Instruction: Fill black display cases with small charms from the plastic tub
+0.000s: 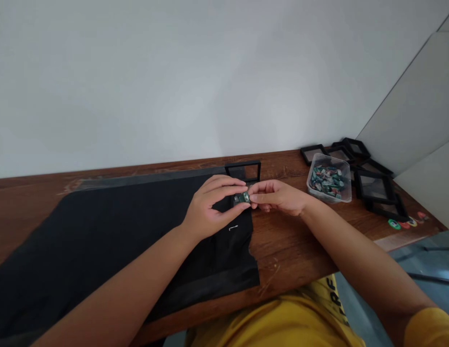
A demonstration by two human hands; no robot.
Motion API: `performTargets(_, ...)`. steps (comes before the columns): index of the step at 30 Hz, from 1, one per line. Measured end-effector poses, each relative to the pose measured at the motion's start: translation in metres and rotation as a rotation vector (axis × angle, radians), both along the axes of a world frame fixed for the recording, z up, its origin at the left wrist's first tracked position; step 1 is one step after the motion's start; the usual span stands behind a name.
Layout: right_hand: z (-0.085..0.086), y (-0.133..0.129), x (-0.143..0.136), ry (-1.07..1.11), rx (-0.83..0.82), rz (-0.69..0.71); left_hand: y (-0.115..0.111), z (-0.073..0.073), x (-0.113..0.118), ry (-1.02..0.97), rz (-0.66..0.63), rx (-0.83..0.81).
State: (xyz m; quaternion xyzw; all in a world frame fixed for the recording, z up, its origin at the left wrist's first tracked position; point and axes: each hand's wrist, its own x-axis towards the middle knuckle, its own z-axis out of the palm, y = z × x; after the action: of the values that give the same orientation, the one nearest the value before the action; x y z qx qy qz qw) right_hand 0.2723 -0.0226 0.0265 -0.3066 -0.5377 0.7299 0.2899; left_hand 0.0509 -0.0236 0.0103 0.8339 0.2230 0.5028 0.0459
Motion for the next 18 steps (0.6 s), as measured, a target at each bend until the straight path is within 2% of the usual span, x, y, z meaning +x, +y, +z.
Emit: performTargets(18,0.0050,-0.0028,-0.0003,-0.025,0.027,0.051,0.0001,-0.0012,-0.0005,0.015,-0.018,-0.042)
